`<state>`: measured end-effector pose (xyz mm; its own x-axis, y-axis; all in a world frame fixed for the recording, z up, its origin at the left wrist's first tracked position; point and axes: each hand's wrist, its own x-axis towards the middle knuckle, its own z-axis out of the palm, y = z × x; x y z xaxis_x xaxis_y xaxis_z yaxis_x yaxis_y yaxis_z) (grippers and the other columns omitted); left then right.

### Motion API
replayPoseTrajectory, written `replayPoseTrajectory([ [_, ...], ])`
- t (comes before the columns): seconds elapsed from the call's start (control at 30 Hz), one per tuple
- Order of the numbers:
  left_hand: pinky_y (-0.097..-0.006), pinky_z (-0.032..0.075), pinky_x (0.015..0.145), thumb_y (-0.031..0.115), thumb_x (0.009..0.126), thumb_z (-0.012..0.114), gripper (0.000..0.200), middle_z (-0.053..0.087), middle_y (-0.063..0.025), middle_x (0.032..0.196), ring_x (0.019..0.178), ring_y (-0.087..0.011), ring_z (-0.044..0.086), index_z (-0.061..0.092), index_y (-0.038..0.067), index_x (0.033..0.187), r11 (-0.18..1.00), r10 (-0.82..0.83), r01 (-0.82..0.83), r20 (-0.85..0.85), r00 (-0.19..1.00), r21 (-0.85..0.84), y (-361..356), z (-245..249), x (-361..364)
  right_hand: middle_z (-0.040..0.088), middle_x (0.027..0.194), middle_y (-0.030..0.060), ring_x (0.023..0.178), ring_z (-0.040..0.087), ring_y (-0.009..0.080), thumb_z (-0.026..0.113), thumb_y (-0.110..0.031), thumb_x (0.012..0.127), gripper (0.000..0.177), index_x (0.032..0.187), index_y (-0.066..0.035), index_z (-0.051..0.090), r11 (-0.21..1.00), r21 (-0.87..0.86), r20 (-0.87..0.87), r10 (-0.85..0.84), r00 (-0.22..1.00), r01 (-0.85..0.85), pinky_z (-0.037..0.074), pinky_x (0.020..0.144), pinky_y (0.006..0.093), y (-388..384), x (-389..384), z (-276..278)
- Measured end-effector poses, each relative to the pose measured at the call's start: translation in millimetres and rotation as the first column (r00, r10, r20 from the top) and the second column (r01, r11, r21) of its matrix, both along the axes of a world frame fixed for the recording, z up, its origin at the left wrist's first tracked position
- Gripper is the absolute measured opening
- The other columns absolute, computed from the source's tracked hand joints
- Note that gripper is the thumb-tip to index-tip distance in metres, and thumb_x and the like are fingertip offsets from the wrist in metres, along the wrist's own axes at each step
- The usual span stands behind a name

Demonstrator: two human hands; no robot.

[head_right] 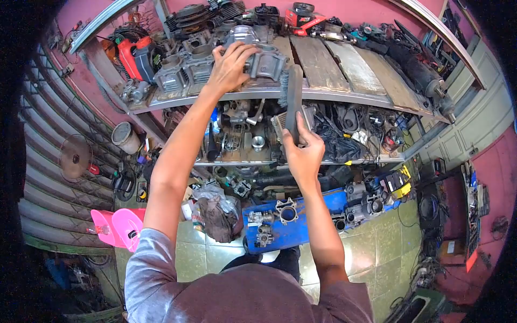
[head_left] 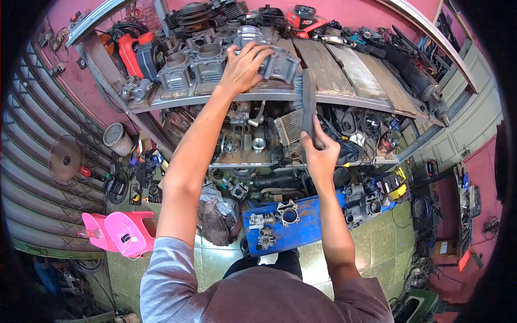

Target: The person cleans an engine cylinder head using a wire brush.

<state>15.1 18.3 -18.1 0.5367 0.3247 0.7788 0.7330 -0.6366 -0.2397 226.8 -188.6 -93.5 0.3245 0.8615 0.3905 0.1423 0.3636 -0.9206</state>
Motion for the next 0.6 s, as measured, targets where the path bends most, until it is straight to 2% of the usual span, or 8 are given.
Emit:
replayPoseTrajectory([
  [0.1, -0.0530, 0.032, 0.101, 0.013, 0.061, 0.086, 0.082, 0.056, 0.0028, 0.139, 0.131, -0.0196, 0.050, 0.054, 0.021, 0.137, 0.998, 0.012, -0.009, 0.043, 0.999, -0.061, 6, -13, 6, 0.072, 0.082, 0.0062, 0.071, 0.058, 0.0054, 0.075, -0.005, 0.084, 0.053, 0.135, 0.002, 0.063, 1.000, 0.008, 0.024, -0.016, 1.000, 0.016, 0.050, 0.064, 0.0245, 5, 6, -9],
  [0.17, -0.0527, 0.031, 0.100, 0.013, 0.063, 0.087, 0.081, 0.057, 0.0020, 0.140, 0.131, -0.0200, 0.050, 0.054, 0.020, 0.137, 0.993, 0.059, -0.039, 0.182, 0.981, -0.112, 0, -16, 7, 0.074, 0.081, 0.0114, 0.064, 0.058, 0.0105, 0.077, -0.011, 0.082, 0.054, 0.133, 0.001, 0.065, 0.991, 0.102, 0.236, -0.110, 0.965, 0.088, 0.052, 0.071, 0.0294, 2, 8, -8],
  [0.2, -0.0525, 0.031, 0.101, 0.020, 0.064, 0.089, 0.086, 0.057, -0.0009, 0.141, 0.132, -0.0216, 0.049, 0.052, 0.020, 0.141, 0.992, 0.072, -0.052, 0.174, 0.982, -0.117, -1, -17, 5, 0.073, 0.080, 0.0127, 0.065, 0.062, 0.0173, 0.078, -0.018, 0.080, 0.056, 0.132, -0.003, 0.067, 0.988, 0.067, 0.314, -0.151, 0.938, 0.136, 0.048, 0.089, 0.0353, -1, 6, -3],
  [0.23, -0.0525, 0.031, 0.101, 0.020, 0.064, 0.089, 0.086, 0.057, -0.0009, 0.141, 0.132, -0.0216, 0.049, 0.052, 0.020, 0.141, 0.990, 0.077, -0.055, 0.171, 0.982, -0.127, -4, -21, 3, 0.073, 0.080, 0.0127, 0.065, 0.062, 0.0173, 0.078, -0.018, 0.080, 0.056, 0.132, -0.003, 0.067, 0.989, 0.057, 0.312, -0.145, 0.939, 0.134, 0.048, 0.089, 0.0353, -1, 3, 0],
  [0.3, -0.0533, 0.031, 0.101, 0.031, 0.064, 0.090, 0.094, 0.058, -0.0037, 0.143, 0.133, -0.0234, 0.048, 0.048, 0.022, 0.148, 0.987, 0.067, -0.040, 0.174, 0.982, -0.154, -9, -22, -2, 0.073, 0.080, 0.0095, 0.069, 0.063, 0.0191, 0.078, -0.022, 0.080, 0.055, 0.133, -0.007, 0.068, 0.956, 0.241, 0.455, -0.264, 0.851, 0.168, 0.039, 0.102, 0.0379, 5, -4, 8],
  [0.43, -0.0557, 0.029, 0.103, 0.045, 0.065, 0.089, 0.099, 0.057, -0.0061, 0.147, 0.136, -0.0279, 0.047, 0.045, 0.027, 0.152, 0.963, 0.185, -0.150, 0.142, 0.972, -0.225, -27, -23, -5, 0.075, 0.086, 0.0111, 0.079, 0.070, 0.0206, 0.078, -0.022, 0.080, 0.057, 0.135, -0.010, 0.067, 0.943, 0.296, 0.493, -0.287, 0.821, 0.152, 0.037, 0.104, 0.0386, 16, -18, 4],
  [0.57, -0.0597, 0.021, 0.107, 0.065, 0.073, 0.078, 0.096, 0.067, -0.0141, 0.128, 0.133, -0.0285, 0.050, 0.051, 0.008, 0.146, 0.908, 0.324, -0.247, 0.195, 0.926, -0.339, -26, -31, -5, 0.076, 0.086, 0.0113, 0.080, 0.071, 0.0210, 0.078, -0.022, 0.081, 0.058, 0.135, -0.008, 0.066, 0.956, 0.252, 0.517, -0.263, 0.815, 0.149, 0.036, 0.104, 0.0387, 12, -24, -2],
  [0.6, -0.0604, 0.020, 0.107, 0.070, 0.075, 0.074, 0.088, 0.068, -0.0184, 0.123, 0.131, -0.0305, 0.051, 0.064, 0.000, 0.129, 0.887, 0.307, -0.214, 0.176, 0.935, -0.410, -24, -27, -6, 0.076, 0.086, 0.0113, 0.080, 0.071, 0.0210, 0.078, -0.022, 0.081, 0.058, 0.135, -0.008, 0.066, 0.957, 0.252, 0.521, -0.259, 0.813, 0.144, 0.036, 0.104, 0.0387, 11, -24, -2],
])
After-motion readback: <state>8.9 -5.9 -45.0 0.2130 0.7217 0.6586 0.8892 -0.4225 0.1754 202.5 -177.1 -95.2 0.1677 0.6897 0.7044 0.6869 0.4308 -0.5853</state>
